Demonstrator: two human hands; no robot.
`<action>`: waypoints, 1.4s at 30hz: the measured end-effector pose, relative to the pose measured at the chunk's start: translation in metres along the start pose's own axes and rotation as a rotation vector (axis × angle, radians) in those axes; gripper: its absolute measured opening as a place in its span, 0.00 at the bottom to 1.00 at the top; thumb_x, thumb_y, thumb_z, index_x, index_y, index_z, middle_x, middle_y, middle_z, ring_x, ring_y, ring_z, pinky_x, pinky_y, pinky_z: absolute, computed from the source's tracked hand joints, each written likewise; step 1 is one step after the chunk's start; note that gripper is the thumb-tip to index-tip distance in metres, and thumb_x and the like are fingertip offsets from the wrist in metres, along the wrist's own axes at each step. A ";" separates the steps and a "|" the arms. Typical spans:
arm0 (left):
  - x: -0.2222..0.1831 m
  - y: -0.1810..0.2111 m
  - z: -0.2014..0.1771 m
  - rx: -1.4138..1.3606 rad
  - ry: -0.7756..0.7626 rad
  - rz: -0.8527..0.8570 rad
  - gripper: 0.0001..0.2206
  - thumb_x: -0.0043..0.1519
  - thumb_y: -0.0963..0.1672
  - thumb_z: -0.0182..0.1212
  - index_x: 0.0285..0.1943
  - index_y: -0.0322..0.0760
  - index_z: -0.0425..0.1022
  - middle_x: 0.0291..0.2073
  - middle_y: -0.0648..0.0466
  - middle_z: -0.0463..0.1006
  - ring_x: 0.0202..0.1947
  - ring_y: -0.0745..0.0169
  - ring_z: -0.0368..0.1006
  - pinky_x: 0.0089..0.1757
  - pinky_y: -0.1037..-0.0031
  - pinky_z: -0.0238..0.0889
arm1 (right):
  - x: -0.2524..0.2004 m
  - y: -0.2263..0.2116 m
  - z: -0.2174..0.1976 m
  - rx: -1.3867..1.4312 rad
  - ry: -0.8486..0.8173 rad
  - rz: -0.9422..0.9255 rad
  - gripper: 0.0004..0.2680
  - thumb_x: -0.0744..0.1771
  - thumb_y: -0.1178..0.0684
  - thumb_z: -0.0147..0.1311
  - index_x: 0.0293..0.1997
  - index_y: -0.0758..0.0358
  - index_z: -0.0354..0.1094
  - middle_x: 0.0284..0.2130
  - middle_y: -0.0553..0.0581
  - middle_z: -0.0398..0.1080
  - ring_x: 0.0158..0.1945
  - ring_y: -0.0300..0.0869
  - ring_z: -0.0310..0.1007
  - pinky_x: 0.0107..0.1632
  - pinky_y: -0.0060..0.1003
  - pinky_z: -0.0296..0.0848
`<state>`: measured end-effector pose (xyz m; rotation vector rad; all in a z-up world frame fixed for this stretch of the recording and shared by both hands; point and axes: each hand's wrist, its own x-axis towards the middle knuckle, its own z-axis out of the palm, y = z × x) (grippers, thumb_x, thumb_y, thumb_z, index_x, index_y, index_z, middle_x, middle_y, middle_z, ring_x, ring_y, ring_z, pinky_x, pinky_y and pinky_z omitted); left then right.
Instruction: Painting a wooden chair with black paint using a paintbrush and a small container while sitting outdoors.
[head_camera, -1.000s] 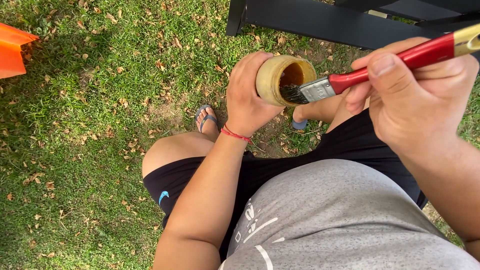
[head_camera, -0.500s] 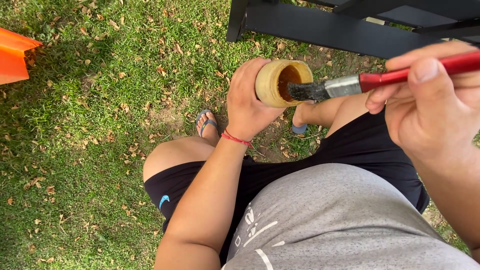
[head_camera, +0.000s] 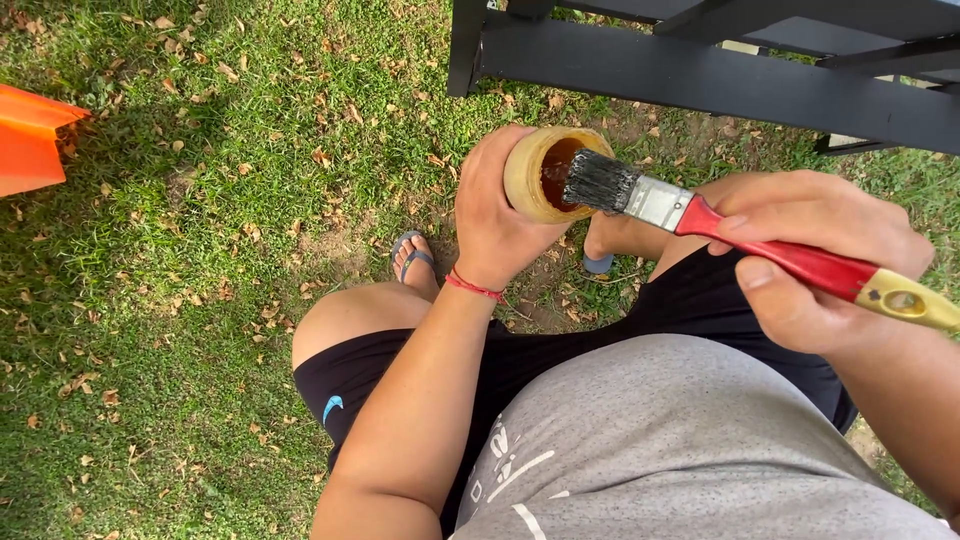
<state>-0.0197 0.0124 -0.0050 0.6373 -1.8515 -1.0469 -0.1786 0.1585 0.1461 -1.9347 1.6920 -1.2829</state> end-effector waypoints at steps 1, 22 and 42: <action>-0.002 -0.002 0.002 0.023 -0.004 -0.007 0.30 0.52 0.50 0.76 0.58 0.38 0.66 0.52 0.51 0.74 0.54 0.51 0.73 0.57 0.60 0.66 | 0.003 -0.001 -0.001 -0.024 -0.035 -0.042 0.08 0.66 0.59 0.47 0.39 0.78 0.66 0.35 0.74 0.70 0.37 0.59 0.77 0.45 0.47 0.82; -0.003 -0.006 -0.002 0.061 -0.019 0.059 0.29 0.53 0.52 0.73 0.58 0.37 0.66 0.52 0.49 0.74 0.54 0.49 0.74 0.57 0.58 0.69 | 0.011 0.004 -0.012 0.421 0.007 0.577 0.09 0.67 0.64 0.44 0.50 0.78 0.63 0.33 0.71 0.71 0.30 0.48 0.73 0.31 0.30 0.74; -0.001 -0.013 -0.014 -0.016 0.193 -0.083 0.30 0.41 0.39 0.78 0.54 0.41 0.71 0.43 0.52 0.77 0.44 0.53 0.76 0.50 0.62 0.69 | -0.005 0.140 0.064 0.998 0.135 0.738 0.03 0.69 0.63 0.46 0.46 0.65 0.61 0.40 0.70 0.74 0.40 0.50 0.80 0.33 0.38 0.83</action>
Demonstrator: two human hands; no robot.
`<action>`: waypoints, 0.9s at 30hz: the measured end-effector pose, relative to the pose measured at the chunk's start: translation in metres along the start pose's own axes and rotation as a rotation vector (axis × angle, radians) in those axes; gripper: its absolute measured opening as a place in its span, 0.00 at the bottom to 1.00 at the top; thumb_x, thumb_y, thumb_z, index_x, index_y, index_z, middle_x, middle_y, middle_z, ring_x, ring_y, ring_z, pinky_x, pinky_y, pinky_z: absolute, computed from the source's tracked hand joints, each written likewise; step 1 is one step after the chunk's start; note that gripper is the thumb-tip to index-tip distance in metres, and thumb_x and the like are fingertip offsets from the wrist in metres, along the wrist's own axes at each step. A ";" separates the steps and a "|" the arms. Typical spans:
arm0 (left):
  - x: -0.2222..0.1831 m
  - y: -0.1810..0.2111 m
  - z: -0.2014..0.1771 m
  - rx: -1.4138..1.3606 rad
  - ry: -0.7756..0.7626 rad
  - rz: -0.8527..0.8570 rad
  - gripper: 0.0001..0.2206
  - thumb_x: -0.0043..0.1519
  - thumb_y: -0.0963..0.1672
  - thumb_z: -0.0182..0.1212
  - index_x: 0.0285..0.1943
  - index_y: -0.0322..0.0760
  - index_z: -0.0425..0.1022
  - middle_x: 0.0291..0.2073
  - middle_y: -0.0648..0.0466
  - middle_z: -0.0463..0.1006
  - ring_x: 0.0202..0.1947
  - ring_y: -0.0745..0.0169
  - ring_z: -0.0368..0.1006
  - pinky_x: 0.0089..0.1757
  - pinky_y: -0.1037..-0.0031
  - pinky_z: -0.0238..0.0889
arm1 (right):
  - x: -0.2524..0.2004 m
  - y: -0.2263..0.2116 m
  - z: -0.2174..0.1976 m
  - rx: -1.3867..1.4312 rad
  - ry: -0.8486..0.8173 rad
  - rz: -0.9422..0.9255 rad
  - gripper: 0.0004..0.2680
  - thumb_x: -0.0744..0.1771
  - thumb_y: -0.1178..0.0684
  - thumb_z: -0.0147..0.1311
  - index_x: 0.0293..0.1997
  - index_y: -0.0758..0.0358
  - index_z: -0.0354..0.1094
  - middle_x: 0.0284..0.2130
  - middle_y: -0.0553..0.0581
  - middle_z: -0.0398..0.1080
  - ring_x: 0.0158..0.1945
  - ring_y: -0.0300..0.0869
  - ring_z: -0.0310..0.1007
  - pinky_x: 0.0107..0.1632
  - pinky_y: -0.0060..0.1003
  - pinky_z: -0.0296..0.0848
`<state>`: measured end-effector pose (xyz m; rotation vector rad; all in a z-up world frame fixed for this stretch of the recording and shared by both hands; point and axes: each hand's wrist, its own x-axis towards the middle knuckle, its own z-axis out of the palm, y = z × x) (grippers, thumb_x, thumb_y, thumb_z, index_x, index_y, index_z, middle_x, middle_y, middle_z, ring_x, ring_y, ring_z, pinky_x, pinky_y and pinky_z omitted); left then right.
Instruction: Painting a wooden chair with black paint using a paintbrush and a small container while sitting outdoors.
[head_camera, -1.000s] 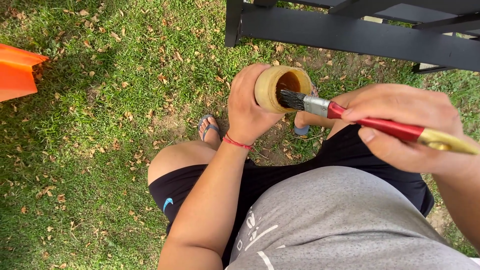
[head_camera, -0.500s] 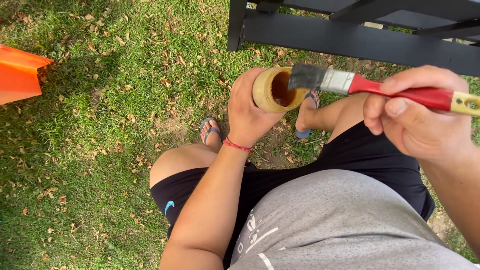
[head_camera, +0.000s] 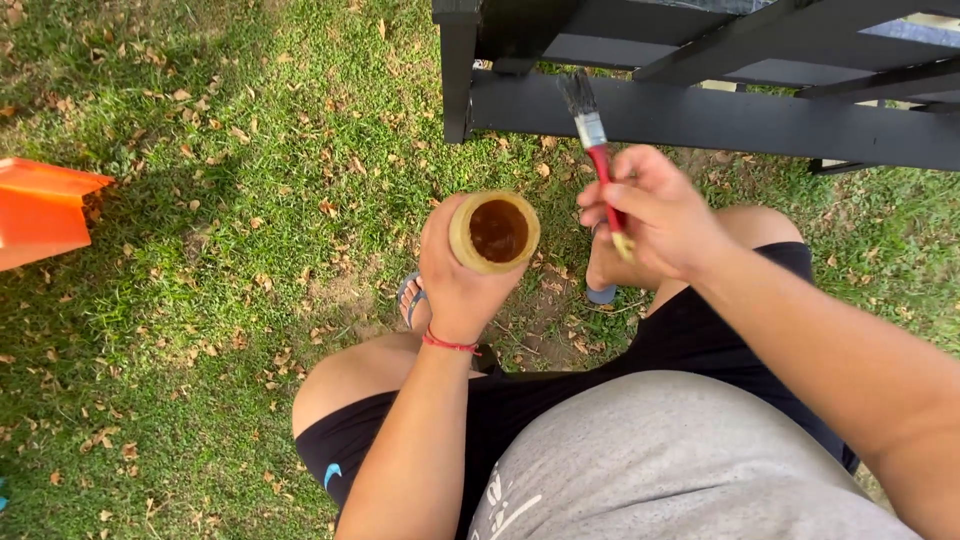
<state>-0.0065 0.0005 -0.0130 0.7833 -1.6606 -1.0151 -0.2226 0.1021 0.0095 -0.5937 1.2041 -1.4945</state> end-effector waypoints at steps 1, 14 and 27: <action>0.000 0.000 0.001 -0.001 0.001 -0.004 0.30 0.40 0.40 0.78 0.54 0.39 0.71 0.44 0.50 0.77 0.45 0.51 0.75 0.50 0.60 0.69 | 0.015 0.012 0.001 0.011 0.105 0.110 0.03 0.70 0.62 0.44 0.45 0.60 0.58 0.36 0.62 0.74 0.35 0.45 0.77 0.31 0.32 0.79; 0.002 -0.004 -0.001 -0.109 -0.013 -0.063 0.31 0.38 0.39 0.79 0.52 0.32 0.71 0.46 0.43 0.76 0.48 0.45 0.74 0.51 0.57 0.69 | 0.183 0.123 -0.009 0.008 0.498 0.434 0.10 0.71 0.45 0.32 0.45 0.55 0.61 0.21 0.47 0.60 0.19 0.30 0.59 0.16 0.19 0.57; -0.005 -0.007 -0.005 -0.147 -0.009 -0.076 0.31 0.40 0.41 0.79 0.53 0.28 0.70 0.48 0.42 0.75 0.52 0.44 0.73 0.55 0.58 0.65 | 0.144 0.177 -0.011 -0.243 0.380 0.010 0.08 0.73 0.53 0.33 0.49 0.59 0.60 0.33 0.53 0.69 0.35 0.37 0.70 0.40 0.30 0.70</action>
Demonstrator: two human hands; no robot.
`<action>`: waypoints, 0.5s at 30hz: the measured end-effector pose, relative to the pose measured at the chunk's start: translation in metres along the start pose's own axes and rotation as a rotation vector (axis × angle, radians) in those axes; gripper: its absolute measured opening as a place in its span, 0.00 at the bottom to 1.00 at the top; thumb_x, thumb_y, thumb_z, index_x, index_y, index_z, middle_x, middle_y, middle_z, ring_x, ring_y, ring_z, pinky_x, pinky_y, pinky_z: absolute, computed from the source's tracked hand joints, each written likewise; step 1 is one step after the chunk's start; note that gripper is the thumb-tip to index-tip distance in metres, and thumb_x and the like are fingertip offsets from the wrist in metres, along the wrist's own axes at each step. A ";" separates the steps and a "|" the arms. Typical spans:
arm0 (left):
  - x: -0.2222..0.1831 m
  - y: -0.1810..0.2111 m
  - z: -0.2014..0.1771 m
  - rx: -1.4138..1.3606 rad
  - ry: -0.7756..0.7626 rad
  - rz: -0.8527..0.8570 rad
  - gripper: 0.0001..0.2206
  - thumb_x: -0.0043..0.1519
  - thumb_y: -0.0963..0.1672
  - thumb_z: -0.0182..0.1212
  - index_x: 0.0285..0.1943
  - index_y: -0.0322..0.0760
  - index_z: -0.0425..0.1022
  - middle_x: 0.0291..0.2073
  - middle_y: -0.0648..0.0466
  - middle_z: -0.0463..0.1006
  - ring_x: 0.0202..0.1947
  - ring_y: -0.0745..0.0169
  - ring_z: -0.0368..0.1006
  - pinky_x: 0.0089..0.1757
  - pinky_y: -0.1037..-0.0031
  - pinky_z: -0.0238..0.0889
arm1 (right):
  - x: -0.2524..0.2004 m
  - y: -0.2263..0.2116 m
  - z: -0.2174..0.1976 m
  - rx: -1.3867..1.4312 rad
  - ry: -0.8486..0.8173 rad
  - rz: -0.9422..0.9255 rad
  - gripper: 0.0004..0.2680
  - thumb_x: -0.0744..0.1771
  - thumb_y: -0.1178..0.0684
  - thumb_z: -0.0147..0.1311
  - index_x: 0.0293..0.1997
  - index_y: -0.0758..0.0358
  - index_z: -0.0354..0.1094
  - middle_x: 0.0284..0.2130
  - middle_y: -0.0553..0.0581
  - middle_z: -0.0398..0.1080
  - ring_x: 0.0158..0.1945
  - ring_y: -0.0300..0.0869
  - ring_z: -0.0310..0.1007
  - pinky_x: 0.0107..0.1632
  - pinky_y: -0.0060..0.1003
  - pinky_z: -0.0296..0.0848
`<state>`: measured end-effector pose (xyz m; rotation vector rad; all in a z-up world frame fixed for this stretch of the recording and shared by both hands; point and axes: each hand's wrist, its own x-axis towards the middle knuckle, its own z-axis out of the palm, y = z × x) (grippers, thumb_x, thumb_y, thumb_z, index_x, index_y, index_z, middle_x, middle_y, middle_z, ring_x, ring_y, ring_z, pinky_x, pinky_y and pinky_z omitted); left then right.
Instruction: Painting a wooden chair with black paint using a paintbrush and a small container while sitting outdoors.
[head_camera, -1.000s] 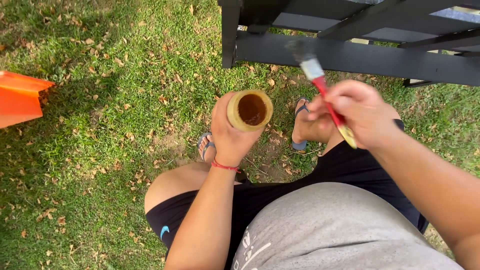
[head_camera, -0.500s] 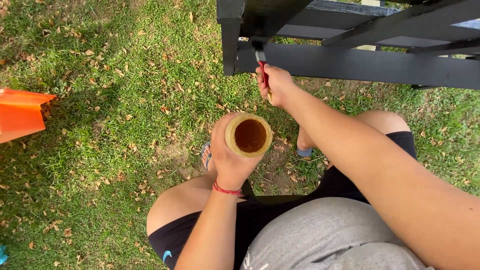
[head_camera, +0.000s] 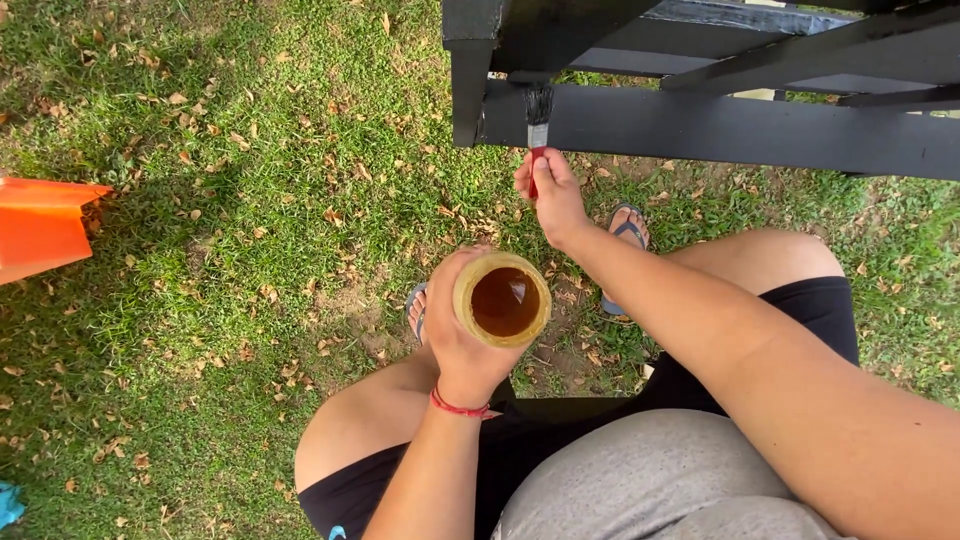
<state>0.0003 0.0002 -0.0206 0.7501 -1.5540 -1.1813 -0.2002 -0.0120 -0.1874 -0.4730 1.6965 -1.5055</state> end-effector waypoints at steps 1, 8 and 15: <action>-0.001 -0.001 0.000 -0.016 0.000 -0.005 0.31 0.39 0.41 0.79 0.53 0.28 0.70 0.48 0.41 0.75 0.52 0.44 0.73 0.55 0.58 0.65 | 0.003 -0.005 0.004 0.003 0.016 -0.017 0.07 0.73 0.52 0.33 0.49 0.58 0.59 0.33 0.53 0.70 0.36 0.37 0.70 0.41 0.29 0.70; -0.003 -0.011 0.000 -0.040 -0.008 -0.004 0.33 0.39 0.41 0.80 0.54 0.27 0.70 0.48 0.41 0.75 0.54 0.44 0.73 0.56 0.59 0.64 | 0.057 -0.015 0.035 0.083 0.237 0.213 0.09 0.72 0.50 0.37 0.48 0.60 0.62 0.20 0.51 0.67 0.19 0.36 0.69 0.20 0.28 0.73; -0.003 -0.007 -0.002 0.009 -0.019 -0.023 0.32 0.39 0.41 0.80 0.53 0.26 0.69 0.47 0.40 0.75 0.52 0.43 0.73 0.55 0.59 0.63 | 0.089 0.009 0.033 0.077 0.318 0.401 0.08 0.70 0.49 0.42 0.45 0.58 0.66 0.18 0.57 0.69 0.15 0.43 0.70 0.14 0.34 0.73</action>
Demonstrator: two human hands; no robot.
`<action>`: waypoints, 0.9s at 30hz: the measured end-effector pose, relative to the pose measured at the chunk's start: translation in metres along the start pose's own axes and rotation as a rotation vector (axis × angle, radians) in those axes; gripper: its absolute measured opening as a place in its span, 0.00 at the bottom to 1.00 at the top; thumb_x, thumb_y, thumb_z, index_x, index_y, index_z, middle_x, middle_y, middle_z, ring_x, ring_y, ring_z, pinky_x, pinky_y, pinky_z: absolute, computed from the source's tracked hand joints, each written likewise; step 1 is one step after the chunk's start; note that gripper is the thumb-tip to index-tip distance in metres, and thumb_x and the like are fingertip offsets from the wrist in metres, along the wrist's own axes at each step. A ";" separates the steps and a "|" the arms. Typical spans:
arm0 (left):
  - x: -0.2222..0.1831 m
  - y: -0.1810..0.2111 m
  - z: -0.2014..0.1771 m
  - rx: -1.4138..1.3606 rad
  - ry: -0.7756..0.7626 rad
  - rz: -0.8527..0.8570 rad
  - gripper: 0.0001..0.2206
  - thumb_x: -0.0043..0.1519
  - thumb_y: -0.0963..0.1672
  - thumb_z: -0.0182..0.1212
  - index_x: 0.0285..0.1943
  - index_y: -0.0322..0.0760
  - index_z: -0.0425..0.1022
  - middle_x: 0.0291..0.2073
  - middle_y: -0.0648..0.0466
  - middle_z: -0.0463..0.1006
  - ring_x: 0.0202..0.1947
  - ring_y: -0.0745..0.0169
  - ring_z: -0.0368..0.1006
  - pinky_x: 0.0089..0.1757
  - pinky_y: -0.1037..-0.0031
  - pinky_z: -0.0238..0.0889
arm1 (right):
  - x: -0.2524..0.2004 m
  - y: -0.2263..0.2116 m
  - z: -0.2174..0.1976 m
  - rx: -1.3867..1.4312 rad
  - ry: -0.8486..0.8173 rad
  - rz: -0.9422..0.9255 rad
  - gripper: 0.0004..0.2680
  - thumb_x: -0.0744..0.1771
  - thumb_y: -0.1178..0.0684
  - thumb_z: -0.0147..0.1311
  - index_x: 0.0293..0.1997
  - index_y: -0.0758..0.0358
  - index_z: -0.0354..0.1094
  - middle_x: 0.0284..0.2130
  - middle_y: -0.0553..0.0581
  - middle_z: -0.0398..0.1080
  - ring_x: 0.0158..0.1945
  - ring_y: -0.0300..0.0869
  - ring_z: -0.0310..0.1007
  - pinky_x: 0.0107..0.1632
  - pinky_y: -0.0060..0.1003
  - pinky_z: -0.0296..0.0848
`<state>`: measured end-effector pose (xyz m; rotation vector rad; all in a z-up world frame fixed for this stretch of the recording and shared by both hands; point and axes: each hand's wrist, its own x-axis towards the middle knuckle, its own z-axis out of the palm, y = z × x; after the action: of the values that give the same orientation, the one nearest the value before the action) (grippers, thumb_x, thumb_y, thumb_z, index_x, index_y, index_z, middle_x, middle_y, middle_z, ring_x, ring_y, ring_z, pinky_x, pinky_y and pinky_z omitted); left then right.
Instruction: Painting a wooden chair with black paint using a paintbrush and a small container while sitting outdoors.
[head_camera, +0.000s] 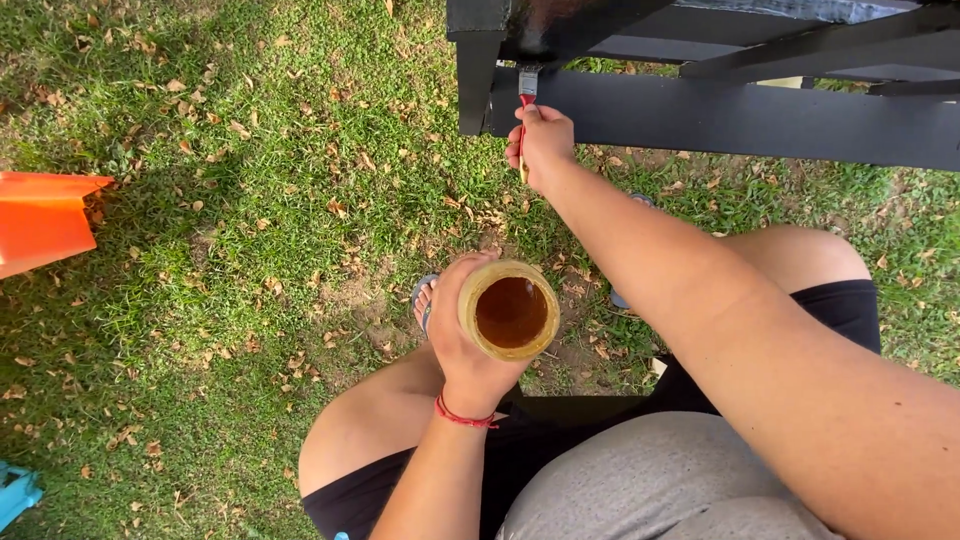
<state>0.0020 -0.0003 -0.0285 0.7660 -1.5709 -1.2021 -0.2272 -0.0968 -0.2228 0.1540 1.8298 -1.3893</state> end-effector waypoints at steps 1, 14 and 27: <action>-0.001 0.000 0.000 -0.006 0.002 -0.013 0.32 0.39 0.42 0.80 0.53 0.27 0.69 0.48 0.41 0.75 0.52 0.43 0.73 0.55 0.58 0.64 | 0.003 0.000 0.000 -0.012 0.010 0.023 0.08 0.70 0.48 0.42 0.44 0.58 0.67 0.18 0.57 0.69 0.15 0.42 0.71 0.14 0.34 0.74; 0.000 0.003 0.000 0.002 0.002 -0.015 0.32 0.40 0.43 0.80 0.53 0.29 0.69 0.48 0.42 0.75 0.52 0.45 0.73 0.56 0.59 0.63 | -0.018 -0.025 -0.020 -0.088 -0.038 0.122 0.11 0.69 0.46 0.40 0.32 0.53 0.67 0.16 0.47 0.66 0.14 0.34 0.64 0.16 0.28 0.67; 0.004 0.006 0.001 0.027 0.005 -0.011 0.32 0.39 0.43 0.79 0.53 0.29 0.71 0.47 0.43 0.76 0.51 0.45 0.75 0.55 0.60 0.65 | -0.045 0.027 -0.052 0.046 -0.137 -0.369 0.09 0.71 0.53 0.37 0.35 0.63 0.63 0.12 0.54 0.63 0.08 0.38 0.59 0.11 0.28 0.59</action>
<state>0.0003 -0.0015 -0.0217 0.7962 -1.5834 -1.1882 -0.2102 -0.0258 -0.2106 -0.2635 1.7707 -1.6489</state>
